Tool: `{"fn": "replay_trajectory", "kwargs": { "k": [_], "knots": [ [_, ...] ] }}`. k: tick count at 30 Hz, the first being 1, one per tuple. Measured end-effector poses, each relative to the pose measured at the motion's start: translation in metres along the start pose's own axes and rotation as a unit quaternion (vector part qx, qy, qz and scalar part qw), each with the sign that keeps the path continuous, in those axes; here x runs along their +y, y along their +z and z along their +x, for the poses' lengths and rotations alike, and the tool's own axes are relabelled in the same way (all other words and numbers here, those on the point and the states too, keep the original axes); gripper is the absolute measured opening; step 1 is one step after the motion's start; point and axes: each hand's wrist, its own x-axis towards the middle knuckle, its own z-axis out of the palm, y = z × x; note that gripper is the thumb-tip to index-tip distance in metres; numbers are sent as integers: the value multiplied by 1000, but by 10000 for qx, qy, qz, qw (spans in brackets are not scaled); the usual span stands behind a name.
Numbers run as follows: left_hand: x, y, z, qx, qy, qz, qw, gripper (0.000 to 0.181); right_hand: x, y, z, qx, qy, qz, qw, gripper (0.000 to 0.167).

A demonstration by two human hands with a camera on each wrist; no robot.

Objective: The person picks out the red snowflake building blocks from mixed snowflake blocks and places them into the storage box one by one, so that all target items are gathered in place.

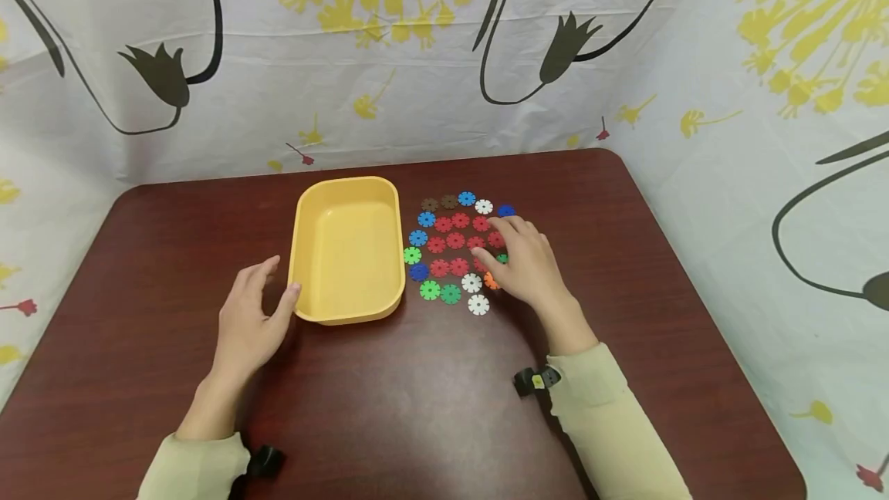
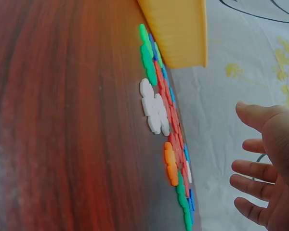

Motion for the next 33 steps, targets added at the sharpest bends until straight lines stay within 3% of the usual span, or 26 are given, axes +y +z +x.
{"fn": "replay_trajectory", "kwargs": {
  "k": [8,15,20,22,27,28,33],
  "knots": [
    [1,5,2,166,-605,-544,9965,48,-5,11,10,-192,22,417,9989,62],
    [5,9,6,-30,-1315,-1167,9844,50,-7,21,18,-144,-71,589,9981,56],
    [8,12,4,-69,-1727,-1214,9774,51,-4,26,23,-136,-102,570,9982,52],
    [9,14,3,-139,-1922,-1541,9691,51,-4,28,25,-169,-127,546,9983,51],
    [11,15,2,-226,-2442,-2695,9313,47,-7,34,32,-349,-223,381,9984,45],
    [12,15,2,-212,-2491,-2803,9268,46,-8,34,34,-384,-215,348,9984,44],
    [13,14,2,-211,-2509,-2961,9214,44,-12,37,41,-575,-36,52,9983,42]
  ]
}}
